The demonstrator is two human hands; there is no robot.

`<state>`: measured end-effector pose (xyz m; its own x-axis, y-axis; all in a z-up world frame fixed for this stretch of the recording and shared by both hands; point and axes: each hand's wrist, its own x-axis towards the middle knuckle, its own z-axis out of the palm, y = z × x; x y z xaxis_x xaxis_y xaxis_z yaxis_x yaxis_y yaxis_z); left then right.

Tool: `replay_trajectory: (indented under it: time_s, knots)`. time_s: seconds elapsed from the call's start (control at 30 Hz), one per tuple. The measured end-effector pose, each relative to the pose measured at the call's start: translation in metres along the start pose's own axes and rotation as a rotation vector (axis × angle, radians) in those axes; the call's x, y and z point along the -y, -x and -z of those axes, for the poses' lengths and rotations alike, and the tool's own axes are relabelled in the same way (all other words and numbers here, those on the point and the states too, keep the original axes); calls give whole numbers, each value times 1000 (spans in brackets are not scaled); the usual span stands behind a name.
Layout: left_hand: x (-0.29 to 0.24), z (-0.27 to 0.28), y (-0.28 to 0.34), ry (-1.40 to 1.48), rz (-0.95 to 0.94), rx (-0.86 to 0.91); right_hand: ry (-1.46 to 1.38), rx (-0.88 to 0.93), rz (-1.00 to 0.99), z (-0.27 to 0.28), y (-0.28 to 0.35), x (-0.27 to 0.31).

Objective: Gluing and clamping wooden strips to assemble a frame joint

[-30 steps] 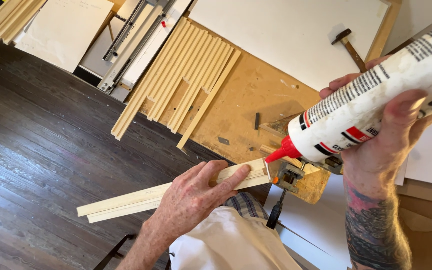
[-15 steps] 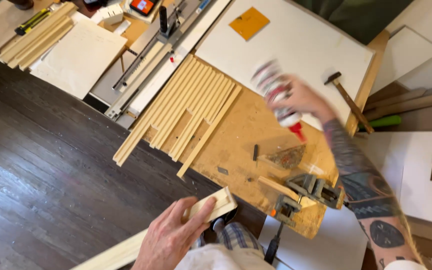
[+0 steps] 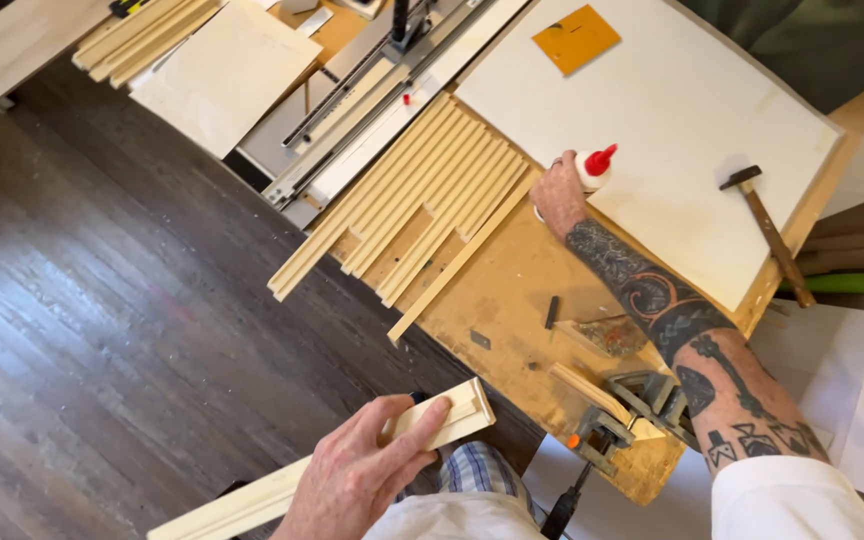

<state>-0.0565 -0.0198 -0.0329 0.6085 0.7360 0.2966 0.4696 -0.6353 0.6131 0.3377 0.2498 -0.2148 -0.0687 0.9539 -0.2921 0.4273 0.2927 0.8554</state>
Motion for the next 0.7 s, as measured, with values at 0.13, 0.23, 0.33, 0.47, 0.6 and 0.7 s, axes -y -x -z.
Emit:
replay_trajectory:
  time_s: [0.13,0.23,0.33,0.47,0.6,0.7]
  knots:
    - [4,15,-9,52,-21,33,-160,-140,136,31,35,-26]
    - [5,25,-20,163,-31,102,-995,-414,218,80,117,-55]
    - [7,30,-29,271,-112,154,-1673,-643,195,143,229,-96]
    - [0,32,-52,227,-272,196,-1830,-987,318,153,334,-99]
    - [-12,28,-68,232,-428,250,-1755,-965,183,160,381,-98]
    - [-19,27,-74,216,-488,301,-1730,-953,111,163,397,-100]
